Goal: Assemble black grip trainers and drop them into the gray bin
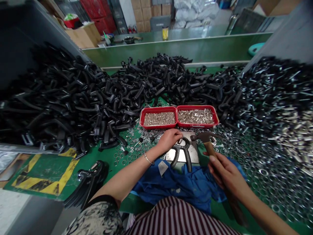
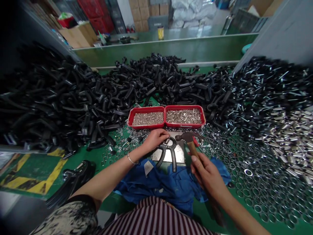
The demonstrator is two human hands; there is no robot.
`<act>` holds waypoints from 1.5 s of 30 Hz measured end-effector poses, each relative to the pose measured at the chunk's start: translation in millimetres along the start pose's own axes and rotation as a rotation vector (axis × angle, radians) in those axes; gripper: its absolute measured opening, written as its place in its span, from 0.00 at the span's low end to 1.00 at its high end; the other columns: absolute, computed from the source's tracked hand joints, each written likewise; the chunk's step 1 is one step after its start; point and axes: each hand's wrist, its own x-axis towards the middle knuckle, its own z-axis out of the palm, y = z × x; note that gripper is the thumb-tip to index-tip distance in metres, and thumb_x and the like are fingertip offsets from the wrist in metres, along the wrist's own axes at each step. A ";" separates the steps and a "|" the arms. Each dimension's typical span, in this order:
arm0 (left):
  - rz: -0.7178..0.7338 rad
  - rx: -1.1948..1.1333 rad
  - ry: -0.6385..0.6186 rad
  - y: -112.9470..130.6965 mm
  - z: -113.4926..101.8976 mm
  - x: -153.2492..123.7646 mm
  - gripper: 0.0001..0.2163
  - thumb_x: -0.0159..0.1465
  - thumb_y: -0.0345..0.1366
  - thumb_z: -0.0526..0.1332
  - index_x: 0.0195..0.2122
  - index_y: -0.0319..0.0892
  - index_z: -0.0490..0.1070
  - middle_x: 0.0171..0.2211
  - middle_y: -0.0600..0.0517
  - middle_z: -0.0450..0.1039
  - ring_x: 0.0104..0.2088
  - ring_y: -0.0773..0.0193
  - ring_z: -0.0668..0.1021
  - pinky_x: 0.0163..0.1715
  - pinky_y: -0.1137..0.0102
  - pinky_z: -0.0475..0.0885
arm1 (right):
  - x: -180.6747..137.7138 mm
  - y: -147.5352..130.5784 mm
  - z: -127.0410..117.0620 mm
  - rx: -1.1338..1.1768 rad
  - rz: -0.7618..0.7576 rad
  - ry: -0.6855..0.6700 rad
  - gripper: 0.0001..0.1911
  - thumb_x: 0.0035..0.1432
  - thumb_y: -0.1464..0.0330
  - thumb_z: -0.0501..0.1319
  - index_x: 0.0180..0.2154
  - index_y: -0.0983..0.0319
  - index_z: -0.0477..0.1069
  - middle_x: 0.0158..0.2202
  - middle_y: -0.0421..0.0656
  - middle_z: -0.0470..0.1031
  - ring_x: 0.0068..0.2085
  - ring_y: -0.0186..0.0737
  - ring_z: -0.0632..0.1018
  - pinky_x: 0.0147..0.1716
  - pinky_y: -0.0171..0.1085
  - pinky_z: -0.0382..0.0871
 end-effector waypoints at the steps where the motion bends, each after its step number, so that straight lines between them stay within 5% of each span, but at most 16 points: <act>1: -0.009 -0.022 -0.006 -0.3 -0.4 0.2 0.05 0.63 0.30 0.62 0.34 0.39 0.78 0.35 0.50 0.80 0.36 0.62 0.79 0.43 0.69 0.72 | 0.4 -0.9 0.2 -0.004 -0.003 -0.004 0.18 0.63 0.50 0.57 0.33 0.58 0.64 0.19 0.32 0.60 0.14 0.27 0.58 0.10 0.28 0.52; 8: 0.097 0.197 -0.009 -2.7 2.2 -4.1 0.06 0.67 0.34 0.59 0.37 0.39 0.75 0.38 0.49 0.78 0.40 0.62 0.78 0.43 0.69 0.71 | 1.8 -1.5 -1.8 -0.032 -0.002 0.008 0.19 0.64 0.50 0.57 0.33 0.58 0.64 0.17 0.31 0.59 0.14 0.28 0.58 0.10 0.28 0.52; 15: 0.481 0.780 -0.109 -6.2 8.5 -6.7 0.13 0.72 0.31 0.48 0.41 0.37 0.72 0.39 0.44 0.74 0.41 0.56 0.74 0.45 0.63 0.68 | 4.5 -1.2 -6.4 -0.141 0.003 -0.016 0.20 0.65 0.49 0.54 0.32 0.58 0.65 0.17 0.32 0.59 0.14 0.30 0.58 0.12 0.30 0.51; 22: 0.340 0.563 0.067 1.6 3.5 -33.9 0.14 0.72 0.41 0.52 0.49 0.37 0.70 0.49 0.44 0.73 0.50 0.56 0.73 0.51 0.61 0.68 | 8.2 -30.6 -22.5 -0.621 -0.233 -0.017 0.21 0.67 0.51 0.51 0.51 0.57 0.69 0.27 0.40 0.74 0.29 0.41 0.75 0.27 0.36 0.68; 27: 0.479 0.633 -0.048 4.8 9.3 -67.1 0.15 0.73 0.39 0.49 0.50 0.38 0.71 0.48 0.44 0.74 0.49 0.56 0.73 0.52 0.59 0.67 | 22.3 -49.4 -15.9 -0.876 -0.464 0.075 0.23 0.69 0.55 0.48 0.58 0.58 0.65 0.41 0.47 0.79 0.39 0.47 0.80 0.37 0.40 0.70; 31: 0.498 0.674 -0.060 -2.4 16.7 -71.1 0.16 0.73 0.37 0.48 0.51 0.37 0.71 0.48 0.43 0.74 0.49 0.55 0.72 0.51 0.60 0.67 | 45.4 -49.7 -11.8 -1.029 -0.343 -0.100 0.19 0.69 0.55 0.47 0.47 0.58 0.70 0.32 0.45 0.78 0.32 0.46 0.79 0.30 0.38 0.68; 38: 0.444 0.638 -0.034 8.7 13.4 -73.0 0.14 0.73 0.36 0.48 0.50 0.38 0.70 0.46 0.44 0.73 0.48 0.55 0.72 0.50 0.60 0.67 | 46.1 -49.3 -12.0 -1.113 -0.359 -0.055 0.18 0.69 0.56 0.48 0.45 0.59 0.70 0.33 0.46 0.79 0.31 0.46 0.79 0.29 0.37 0.66; 45: 0.061 0.762 0.133 28.9 25.8 -97.2 0.21 0.66 0.53 0.56 0.41 0.37 0.70 0.36 0.40 0.71 0.38 0.49 0.73 0.39 0.54 0.69 | 17.9 -19.3 -17.8 -0.999 -0.371 -0.124 0.21 0.69 0.54 0.48 0.54 0.56 0.68 0.44 0.47 0.80 0.40 0.51 0.81 0.37 0.43 0.72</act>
